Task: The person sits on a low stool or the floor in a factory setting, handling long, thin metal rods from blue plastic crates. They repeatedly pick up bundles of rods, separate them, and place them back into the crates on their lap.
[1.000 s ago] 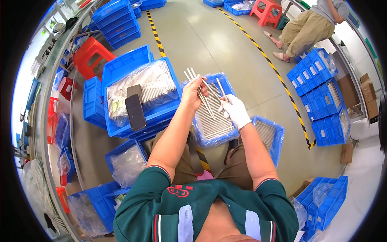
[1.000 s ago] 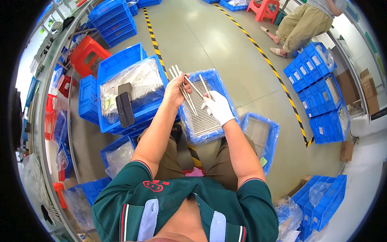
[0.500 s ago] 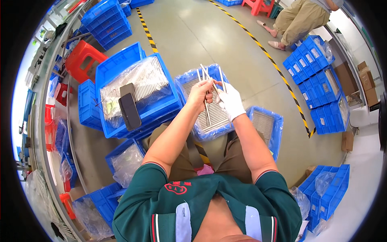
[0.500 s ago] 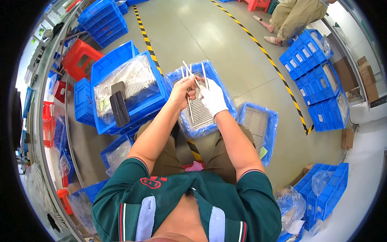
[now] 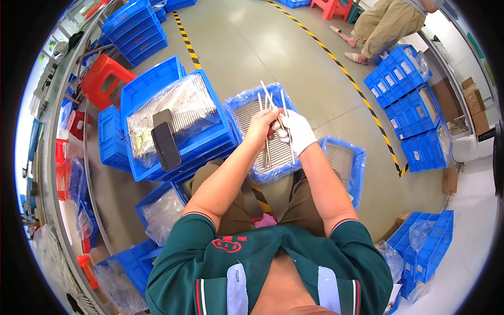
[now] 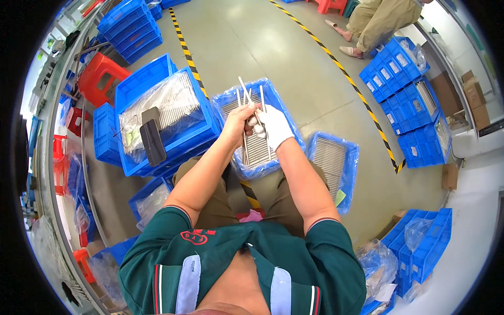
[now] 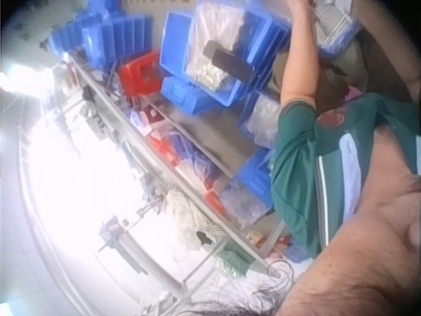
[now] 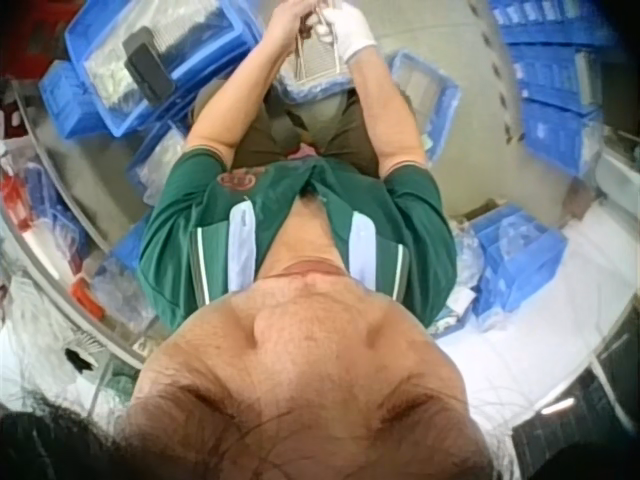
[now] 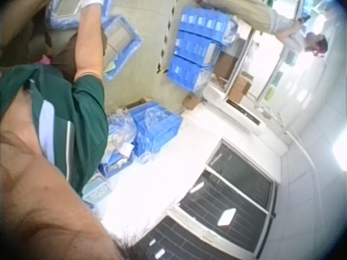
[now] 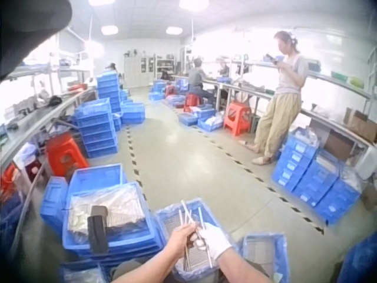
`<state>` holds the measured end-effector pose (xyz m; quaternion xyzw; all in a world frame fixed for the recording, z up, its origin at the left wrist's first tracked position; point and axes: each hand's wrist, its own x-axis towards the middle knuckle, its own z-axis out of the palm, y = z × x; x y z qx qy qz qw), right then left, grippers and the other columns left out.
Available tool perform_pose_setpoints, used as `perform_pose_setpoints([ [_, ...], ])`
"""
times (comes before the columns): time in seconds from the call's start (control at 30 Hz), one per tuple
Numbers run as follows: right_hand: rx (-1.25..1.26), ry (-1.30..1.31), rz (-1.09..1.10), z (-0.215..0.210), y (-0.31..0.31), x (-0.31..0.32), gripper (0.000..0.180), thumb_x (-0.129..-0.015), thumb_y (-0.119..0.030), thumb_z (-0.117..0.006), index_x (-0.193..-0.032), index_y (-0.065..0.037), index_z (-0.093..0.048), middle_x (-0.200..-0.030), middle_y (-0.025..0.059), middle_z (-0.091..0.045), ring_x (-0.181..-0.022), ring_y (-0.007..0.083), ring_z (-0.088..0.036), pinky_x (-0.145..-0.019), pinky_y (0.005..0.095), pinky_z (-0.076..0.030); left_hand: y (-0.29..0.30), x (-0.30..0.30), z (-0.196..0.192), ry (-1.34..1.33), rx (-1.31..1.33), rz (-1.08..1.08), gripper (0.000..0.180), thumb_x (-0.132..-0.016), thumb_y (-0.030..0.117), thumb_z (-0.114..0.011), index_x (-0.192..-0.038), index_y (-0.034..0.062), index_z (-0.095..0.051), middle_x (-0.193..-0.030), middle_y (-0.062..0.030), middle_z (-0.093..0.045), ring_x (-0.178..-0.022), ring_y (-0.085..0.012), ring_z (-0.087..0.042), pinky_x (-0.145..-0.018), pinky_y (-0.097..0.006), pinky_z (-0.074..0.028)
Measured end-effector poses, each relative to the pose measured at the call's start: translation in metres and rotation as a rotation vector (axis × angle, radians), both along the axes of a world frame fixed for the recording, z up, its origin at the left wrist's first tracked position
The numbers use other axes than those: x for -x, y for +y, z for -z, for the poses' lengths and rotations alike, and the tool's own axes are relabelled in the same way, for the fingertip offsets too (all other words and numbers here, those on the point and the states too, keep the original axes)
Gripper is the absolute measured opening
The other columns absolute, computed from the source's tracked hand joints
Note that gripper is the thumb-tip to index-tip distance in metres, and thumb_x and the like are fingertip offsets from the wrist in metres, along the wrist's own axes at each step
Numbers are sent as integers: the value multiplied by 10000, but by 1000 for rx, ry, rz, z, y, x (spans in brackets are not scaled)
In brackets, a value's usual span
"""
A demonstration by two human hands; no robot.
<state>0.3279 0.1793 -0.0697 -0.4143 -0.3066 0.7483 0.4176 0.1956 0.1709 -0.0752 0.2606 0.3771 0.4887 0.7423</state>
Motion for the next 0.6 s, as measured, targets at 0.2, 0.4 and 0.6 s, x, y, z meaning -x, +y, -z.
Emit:
perform_pose_setpoints([
  [0.2,-139,-307,50,-3,22,-15,230,-918,-241,-546,-993,-27,-584,-584,0,-511,-427,89,-426,-376,225,-327,4,9,7,147,-60,109,185,-921,227,-527,-812,81,-559,-598,67,-392,-482,-29,-325,-408,-195,-272],
  [0.4,-228,-418,194,23,42,-16,242,-833,-262,-659,-710,-63,-596,-559,-2,-498,-456,91,-428,-411,255,-335,-6,-7,13,130,-28,334,221,-920,247,-529,-815,55,-560,-645,29,-463,-479,-47,-383,-408,-197,-322],
  [0.6,-330,-552,495,55,68,-31,229,-811,-221,-659,-677,-45,-600,-569,14,-509,-508,127,-454,-467,290,-355,-2,-12,17,86,22,353,256,-920,272,-505,-815,51,-582,-656,-4,-521,-487,-82,-469,-416,-233,-402],
])
